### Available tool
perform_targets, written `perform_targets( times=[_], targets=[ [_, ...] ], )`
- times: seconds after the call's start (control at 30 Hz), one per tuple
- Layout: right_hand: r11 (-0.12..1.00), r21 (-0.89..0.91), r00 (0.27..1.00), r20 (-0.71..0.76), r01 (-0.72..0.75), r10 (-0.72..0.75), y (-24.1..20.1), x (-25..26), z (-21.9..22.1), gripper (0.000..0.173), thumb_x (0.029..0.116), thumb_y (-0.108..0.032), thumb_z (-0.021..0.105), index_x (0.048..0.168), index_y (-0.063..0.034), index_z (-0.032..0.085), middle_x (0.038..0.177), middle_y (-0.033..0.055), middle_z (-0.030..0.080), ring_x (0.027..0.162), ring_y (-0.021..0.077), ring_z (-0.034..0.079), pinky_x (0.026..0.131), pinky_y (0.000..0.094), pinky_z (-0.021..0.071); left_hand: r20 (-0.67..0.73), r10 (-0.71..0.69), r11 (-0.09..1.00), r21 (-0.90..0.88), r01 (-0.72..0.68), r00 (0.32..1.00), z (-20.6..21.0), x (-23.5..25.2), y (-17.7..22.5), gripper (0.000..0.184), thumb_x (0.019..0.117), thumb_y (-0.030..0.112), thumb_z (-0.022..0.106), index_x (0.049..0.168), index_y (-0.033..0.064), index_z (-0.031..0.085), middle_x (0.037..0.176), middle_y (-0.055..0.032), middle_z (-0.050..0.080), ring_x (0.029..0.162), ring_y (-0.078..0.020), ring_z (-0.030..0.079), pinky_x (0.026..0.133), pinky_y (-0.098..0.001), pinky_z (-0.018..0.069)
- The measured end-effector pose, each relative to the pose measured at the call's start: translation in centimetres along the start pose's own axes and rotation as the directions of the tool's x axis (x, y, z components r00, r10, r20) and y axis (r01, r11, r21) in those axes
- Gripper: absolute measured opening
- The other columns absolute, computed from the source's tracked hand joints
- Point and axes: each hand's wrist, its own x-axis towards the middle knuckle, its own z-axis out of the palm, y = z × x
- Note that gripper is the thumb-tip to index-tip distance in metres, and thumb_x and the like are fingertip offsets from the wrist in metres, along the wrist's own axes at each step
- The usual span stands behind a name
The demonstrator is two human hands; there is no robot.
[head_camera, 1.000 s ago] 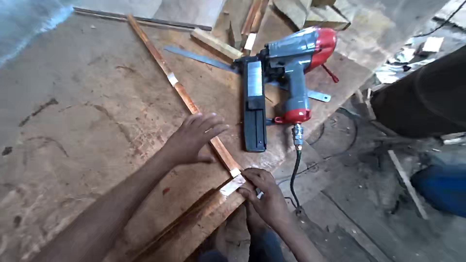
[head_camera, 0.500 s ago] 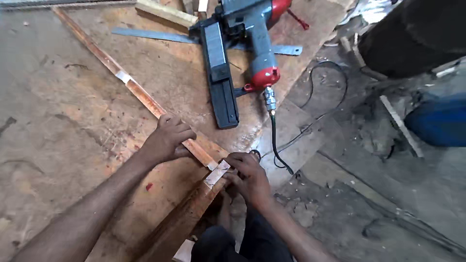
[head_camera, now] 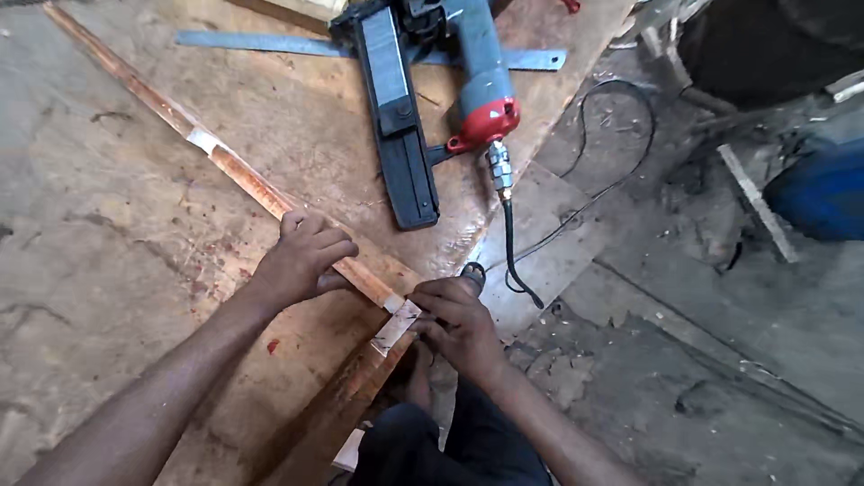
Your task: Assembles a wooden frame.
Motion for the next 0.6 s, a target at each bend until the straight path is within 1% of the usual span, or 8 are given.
perform_targets(
  times=[0.07,0.13,0.2,0.27,0.37,0.47,0.53,0.6],
  targets=[
    [1.000,0.008,1.000,0.002,0.000,0.000,0.0,0.0,0.0,0.027,0.0910,-0.026,0.076,0.114,-0.0112,0.077,0.120,0.0024,0.069,0.119,0.0187,0.061,0.103,0.0403,0.0508,-0.014,-0.009,1.000,0.010,0.009,1.000,0.2,0.2,-0.1,0.034,0.0880,0.045,0.072,0.111,0.0196,0.074,0.112,-0.0031,0.073,0.106,-0.0290,0.063,0.102,-0.0590,0.0366],
    [1.000,0.026,1.000,0.005,0.001,-0.001,-0.1,-0.2,-0.1,0.027,0.0918,-0.025,0.076,0.115,-0.0105,0.077,0.120,0.0028,0.069,0.118,0.0185,0.061,0.103,0.0396,0.0510,-0.019,-0.012,1.000,0.006,0.012,1.000,0.4,0.2,0.0,0.034,0.0875,0.044,0.072,0.111,0.0200,0.074,0.111,-0.0027,0.073,0.107,-0.0288,0.063,0.102,-0.0589,0.0366],
    [0.999,0.032,1.000,0.013,0.000,-0.001,0.0,-0.3,-0.1,0.028,0.0917,-0.024,0.077,0.116,-0.0114,0.077,0.121,0.0020,0.068,0.119,0.0174,0.060,0.102,0.0382,0.0513,-0.024,-0.007,1.000,-0.001,0.007,1.000,0.4,0.2,0.0,0.034,0.0871,0.045,0.072,0.110,0.0195,0.074,0.111,-0.0030,0.073,0.105,-0.0289,0.064,0.100,-0.0597,0.0371],
    [1.000,0.026,1.000,0.013,0.004,-0.005,0.3,-0.3,-0.1,0.027,0.0903,-0.022,0.079,0.115,-0.0118,0.077,0.121,0.0019,0.069,0.119,0.0179,0.061,0.102,0.0384,0.0511,-0.022,-0.006,1.000,0.002,0.006,1.000,0.3,0.1,0.1,0.036,0.0867,0.046,0.073,0.110,0.0188,0.073,0.108,-0.0027,0.073,0.102,-0.0282,0.063,0.100,-0.0594,0.0365],
    [0.999,0.037,1.000,-0.007,0.007,-0.007,0.6,0.6,-0.1,0.026,0.0874,-0.022,0.081,0.110,-0.0101,0.079,0.115,0.0032,0.072,0.115,0.0180,0.063,0.102,0.0361,0.0519,-0.022,-0.014,1.000,0.011,0.014,1.000,0.3,-0.1,0.5,0.038,0.0864,0.047,0.073,0.110,0.0170,0.073,0.104,-0.0038,0.072,0.100,-0.0287,0.063,0.101,-0.0597,0.0354],
    [0.999,0.033,1.000,0.023,-0.007,0.006,0.5,0.9,-0.4,0.025,0.0866,-0.018,0.081,0.110,-0.0100,0.079,0.116,0.0033,0.071,0.116,0.0180,0.063,0.102,0.0354,0.0526,-0.052,-0.050,0.999,0.010,0.051,0.997,0.5,-0.7,1.0,0.038,0.0854,0.046,0.074,0.109,0.0160,0.073,0.104,-0.0051,0.072,0.098,-0.0291,0.063,0.099,-0.0601,0.0353],
    [1.000,0.017,0.999,0.038,-0.010,0.009,0.4,1.0,-0.7,0.025,0.0852,-0.016,0.082,0.109,-0.0087,0.078,0.115,0.0047,0.072,0.114,0.0186,0.064,0.100,0.0351,0.0534,-0.057,-0.073,0.997,0.010,0.074,0.996,0.6,-1.0,1.3,0.038,0.0853,0.045,0.074,0.109,0.0157,0.073,0.105,-0.0058,0.072,0.098,-0.0296,0.063,0.098,-0.0603,0.0353],
    [1.000,0.003,0.998,0.061,-0.003,0.003,0.3,1.3,-0.9,0.024,0.0849,-0.014,0.082,0.108,-0.0080,0.078,0.115,0.0055,0.072,0.113,0.0189,0.064,0.101,0.0352,0.0527,-0.059,-0.089,0.996,0.004,0.089,0.994,0.6,-1.1,1.5,0.036,0.0848,0.043,0.074,0.108,0.0154,0.073,0.104,-0.0062,0.072,0.097,-0.0300,0.063,0.097,-0.0597,0.0353]
  ],
)
